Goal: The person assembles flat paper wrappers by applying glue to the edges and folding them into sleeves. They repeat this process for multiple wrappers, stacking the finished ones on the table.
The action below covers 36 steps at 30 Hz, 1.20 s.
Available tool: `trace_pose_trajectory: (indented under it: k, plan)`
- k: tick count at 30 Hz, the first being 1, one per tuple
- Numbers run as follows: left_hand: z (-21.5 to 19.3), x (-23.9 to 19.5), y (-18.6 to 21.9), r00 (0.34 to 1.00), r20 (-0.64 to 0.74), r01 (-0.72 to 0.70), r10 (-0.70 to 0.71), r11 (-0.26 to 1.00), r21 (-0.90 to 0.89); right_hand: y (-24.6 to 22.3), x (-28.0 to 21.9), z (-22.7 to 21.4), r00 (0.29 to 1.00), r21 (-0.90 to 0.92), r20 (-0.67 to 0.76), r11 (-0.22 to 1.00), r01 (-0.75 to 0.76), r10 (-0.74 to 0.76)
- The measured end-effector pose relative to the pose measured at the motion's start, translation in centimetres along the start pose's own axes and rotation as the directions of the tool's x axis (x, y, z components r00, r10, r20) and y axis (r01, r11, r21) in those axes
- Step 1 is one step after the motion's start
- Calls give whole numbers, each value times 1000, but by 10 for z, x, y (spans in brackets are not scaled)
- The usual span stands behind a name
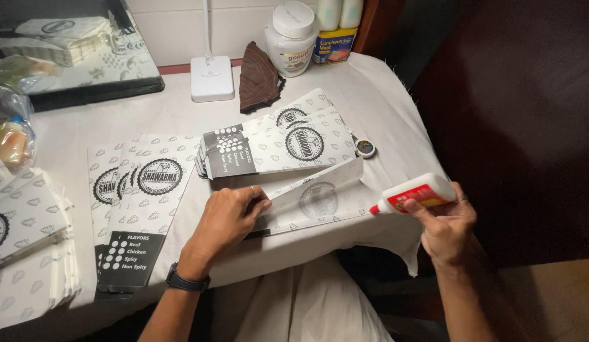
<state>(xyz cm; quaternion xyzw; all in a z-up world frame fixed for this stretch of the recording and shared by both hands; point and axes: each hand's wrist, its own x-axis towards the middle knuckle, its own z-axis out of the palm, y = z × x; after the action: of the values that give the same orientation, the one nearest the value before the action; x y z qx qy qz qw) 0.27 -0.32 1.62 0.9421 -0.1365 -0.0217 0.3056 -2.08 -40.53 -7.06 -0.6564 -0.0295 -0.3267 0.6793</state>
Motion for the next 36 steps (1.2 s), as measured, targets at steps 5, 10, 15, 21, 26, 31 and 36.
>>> trace_pose_trajectory:
  k: [5,10,15,21,26,31,36]
  plan:
    - [-2,5,-1,1000,21,8,-7,999,-40,-4,-4,2,1000,-1,-17,1000,8,-8]
    - [-6,7,-2,999,37,31,-28,996,-88,-12,-24,42,1000,-1,18,1000,22,-22]
    - [-12,12,-6,997,74,14,-5,992,-124,1,-54,90,981,50,183,996,-68,57]
    - [-21,25,-11,981,192,64,-34,986,-151,-57,-92,192,947,107,307,986,-131,92]
    - [-32,22,-3,960,266,136,-87,975,-173,-50,-108,220,910,183,390,956,-228,143]
    - [-25,19,-9,946,309,155,-97,973,-170,-42,-101,214,921,262,300,907,-331,249]
    - [0,-24,-12,990,60,-120,128,985,-128,-47,-18,142,953,225,-160,949,-219,258]
